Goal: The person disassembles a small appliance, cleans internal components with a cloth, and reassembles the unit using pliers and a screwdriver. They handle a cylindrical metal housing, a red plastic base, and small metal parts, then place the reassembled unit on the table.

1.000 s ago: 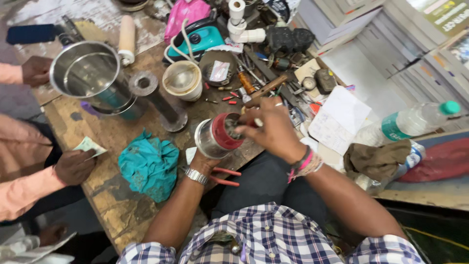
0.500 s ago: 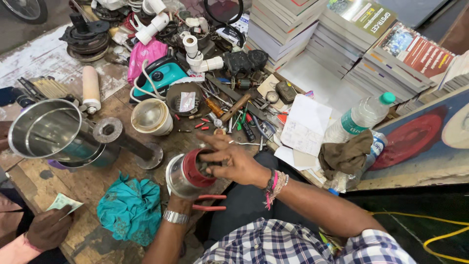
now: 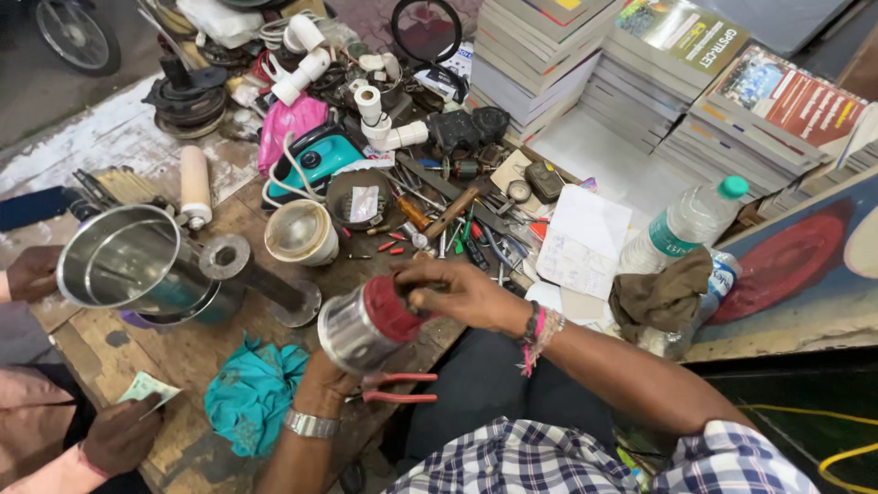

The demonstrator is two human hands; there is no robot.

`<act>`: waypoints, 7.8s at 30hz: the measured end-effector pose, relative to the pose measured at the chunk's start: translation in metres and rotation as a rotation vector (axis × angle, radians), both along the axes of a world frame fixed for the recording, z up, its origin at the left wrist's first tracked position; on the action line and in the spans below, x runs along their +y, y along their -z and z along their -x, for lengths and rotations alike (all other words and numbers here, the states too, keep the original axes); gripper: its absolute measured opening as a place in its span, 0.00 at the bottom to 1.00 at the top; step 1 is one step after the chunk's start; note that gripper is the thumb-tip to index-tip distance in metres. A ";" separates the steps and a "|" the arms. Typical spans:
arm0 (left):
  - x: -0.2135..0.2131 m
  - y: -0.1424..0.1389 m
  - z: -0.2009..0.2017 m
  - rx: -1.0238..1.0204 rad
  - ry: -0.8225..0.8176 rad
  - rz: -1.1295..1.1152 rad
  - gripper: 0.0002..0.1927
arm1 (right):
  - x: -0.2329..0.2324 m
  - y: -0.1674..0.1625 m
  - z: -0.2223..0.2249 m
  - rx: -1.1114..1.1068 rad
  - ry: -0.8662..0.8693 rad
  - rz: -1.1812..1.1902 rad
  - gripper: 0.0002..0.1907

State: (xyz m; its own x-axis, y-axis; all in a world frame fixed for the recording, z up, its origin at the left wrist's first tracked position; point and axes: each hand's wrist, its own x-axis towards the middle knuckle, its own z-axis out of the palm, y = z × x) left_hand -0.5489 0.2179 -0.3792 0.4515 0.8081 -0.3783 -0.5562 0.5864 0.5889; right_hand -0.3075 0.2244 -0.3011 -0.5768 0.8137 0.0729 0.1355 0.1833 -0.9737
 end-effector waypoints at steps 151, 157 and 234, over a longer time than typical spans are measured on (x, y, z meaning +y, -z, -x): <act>-0.085 0.158 0.112 2.069 -0.590 -0.831 0.12 | 0.031 0.185 0.156 0.381 0.467 0.579 0.12; -0.085 0.162 0.112 2.081 -0.546 -0.797 0.12 | 0.019 0.204 0.162 0.326 0.508 0.483 0.11; -0.090 0.143 0.103 2.066 -0.459 -0.702 0.20 | 0.008 0.197 -0.039 -0.794 0.248 -0.278 0.14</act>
State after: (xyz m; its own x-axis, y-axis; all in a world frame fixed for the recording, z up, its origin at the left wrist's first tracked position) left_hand -0.6515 0.1279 -0.5225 -0.2722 0.8875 0.3718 0.9251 0.1350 0.3550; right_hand -0.2690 0.2322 -0.4983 -0.3503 0.9346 -0.0610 0.8215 0.2753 -0.4994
